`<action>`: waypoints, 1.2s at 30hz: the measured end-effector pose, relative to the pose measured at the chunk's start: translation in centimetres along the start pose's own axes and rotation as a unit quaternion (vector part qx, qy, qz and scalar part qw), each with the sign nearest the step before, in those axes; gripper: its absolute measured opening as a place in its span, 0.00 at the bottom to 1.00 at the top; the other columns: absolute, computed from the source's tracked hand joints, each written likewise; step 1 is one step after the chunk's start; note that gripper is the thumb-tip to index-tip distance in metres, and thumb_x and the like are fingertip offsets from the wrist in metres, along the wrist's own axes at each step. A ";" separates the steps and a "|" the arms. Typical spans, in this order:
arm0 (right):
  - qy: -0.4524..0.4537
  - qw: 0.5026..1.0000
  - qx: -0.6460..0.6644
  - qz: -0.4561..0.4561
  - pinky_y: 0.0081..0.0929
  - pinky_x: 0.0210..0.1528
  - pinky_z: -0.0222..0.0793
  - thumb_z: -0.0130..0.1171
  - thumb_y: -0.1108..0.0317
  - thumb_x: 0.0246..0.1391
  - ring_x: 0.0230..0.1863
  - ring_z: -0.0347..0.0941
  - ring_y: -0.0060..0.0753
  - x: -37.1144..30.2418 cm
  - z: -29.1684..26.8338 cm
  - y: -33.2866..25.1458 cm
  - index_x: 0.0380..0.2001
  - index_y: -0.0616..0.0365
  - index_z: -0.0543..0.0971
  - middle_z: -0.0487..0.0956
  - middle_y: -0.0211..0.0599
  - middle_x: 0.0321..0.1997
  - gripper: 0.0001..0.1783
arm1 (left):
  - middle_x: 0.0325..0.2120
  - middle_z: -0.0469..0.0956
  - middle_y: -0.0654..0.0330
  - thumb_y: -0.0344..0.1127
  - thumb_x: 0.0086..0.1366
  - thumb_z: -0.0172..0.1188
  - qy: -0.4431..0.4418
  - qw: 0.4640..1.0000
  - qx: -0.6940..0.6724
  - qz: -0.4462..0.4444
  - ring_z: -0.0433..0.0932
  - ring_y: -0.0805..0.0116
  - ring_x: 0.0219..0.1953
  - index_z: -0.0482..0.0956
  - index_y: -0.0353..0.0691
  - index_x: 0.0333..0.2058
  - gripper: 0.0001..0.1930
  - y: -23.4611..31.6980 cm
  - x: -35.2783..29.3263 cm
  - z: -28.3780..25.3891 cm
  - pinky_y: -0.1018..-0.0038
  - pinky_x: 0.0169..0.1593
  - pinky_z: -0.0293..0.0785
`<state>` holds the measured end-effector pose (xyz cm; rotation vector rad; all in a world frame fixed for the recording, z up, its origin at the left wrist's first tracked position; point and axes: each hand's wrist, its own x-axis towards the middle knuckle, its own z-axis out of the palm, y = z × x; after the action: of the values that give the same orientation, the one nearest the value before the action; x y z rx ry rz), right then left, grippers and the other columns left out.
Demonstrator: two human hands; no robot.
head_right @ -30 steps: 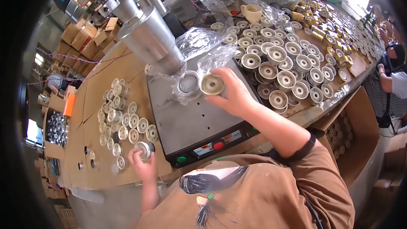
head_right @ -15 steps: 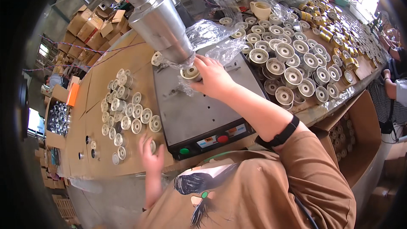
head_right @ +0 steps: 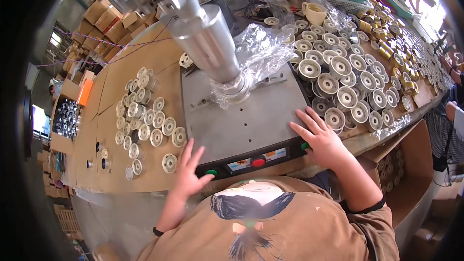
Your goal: Placing white plastic parts into a press machine for assembly and then packing finished parts into a cardboard box.
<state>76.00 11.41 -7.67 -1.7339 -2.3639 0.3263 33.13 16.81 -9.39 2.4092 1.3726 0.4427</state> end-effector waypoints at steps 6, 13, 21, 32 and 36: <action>0.088 0.995 0.044 0.024 0.55 0.74 0.55 0.75 0.63 0.40 0.77 0.53 0.53 0.9 0.5 -1.6 0.66 0.48 0.70 0.62 0.44 0.74 0.45 | 0.66 0.62 0.38 0.34 0.56 0.71 0.292 0.941 -0.001 -0.170 0.62 0.38 0.68 0.67 0.35 0.64 0.37 -7.0 -4.9 4.3 0.50 0.69 0.58; 0.202 0.955 0.212 0.039 0.48 0.76 0.53 0.72 0.62 0.48 0.72 0.62 0.53 9.7 0.6 -2.7 0.64 0.62 0.70 0.73 0.49 0.66 0.40 | 0.61 0.66 0.41 0.27 0.57 0.70 0.300 0.910 -0.117 -0.262 0.68 0.42 0.63 0.65 0.34 0.65 0.37 -8.2 -5.5 3.7 0.55 0.66 0.64; 0.214 0.907 0.330 0.151 0.47 0.77 0.49 0.76 0.58 0.44 0.72 0.60 0.56 19.4 1.1 -7.4 0.70 0.66 0.58 0.73 0.54 0.64 0.55 | 0.58 0.69 0.45 0.32 0.53 0.74 0.296 0.945 -0.113 -0.082 0.74 0.47 0.58 0.68 0.36 0.63 0.38 -2.2 4.7 -2.1 0.57 0.60 0.72; 0.421 0.882 0.147 0.153 0.48 0.67 0.61 0.75 0.57 0.40 0.63 0.67 0.54 5.5 0.0 -1.8 0.55 0.60 0.77 0.78 0.48 0.55 0.37 | 0.58 0.75 0.45 0.45 0.59 0.67 0.047 0.999 0.019 0.018 0.73 0.43 0.61 0.75 0.38 0.61 0.32 6.3 20.8 -0.7 0.58 0.64 0.69; 0.433 0.876 0.034 0.208 0.51 0.70 0.54 0.71 0.54 0.43 0.64 0.67 0.53 -2.8 2.3 3.4 0.54 0.56 0.79 0.79 0.44 0.58 0.34 | 0.65 0.70 0.47 0.45 0.60 0.67 -0.018 0.997 -0.059 0.039 0.69 0.44 0.66 0.71 0.40 0.66 0.36 6.8 21.8 -1.0 0.58 0.66 0.67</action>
<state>79.23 9.61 -10.90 -1.8073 -1.3287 -0.2747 48.50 32.61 -3.31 2.3694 1.2052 0.4847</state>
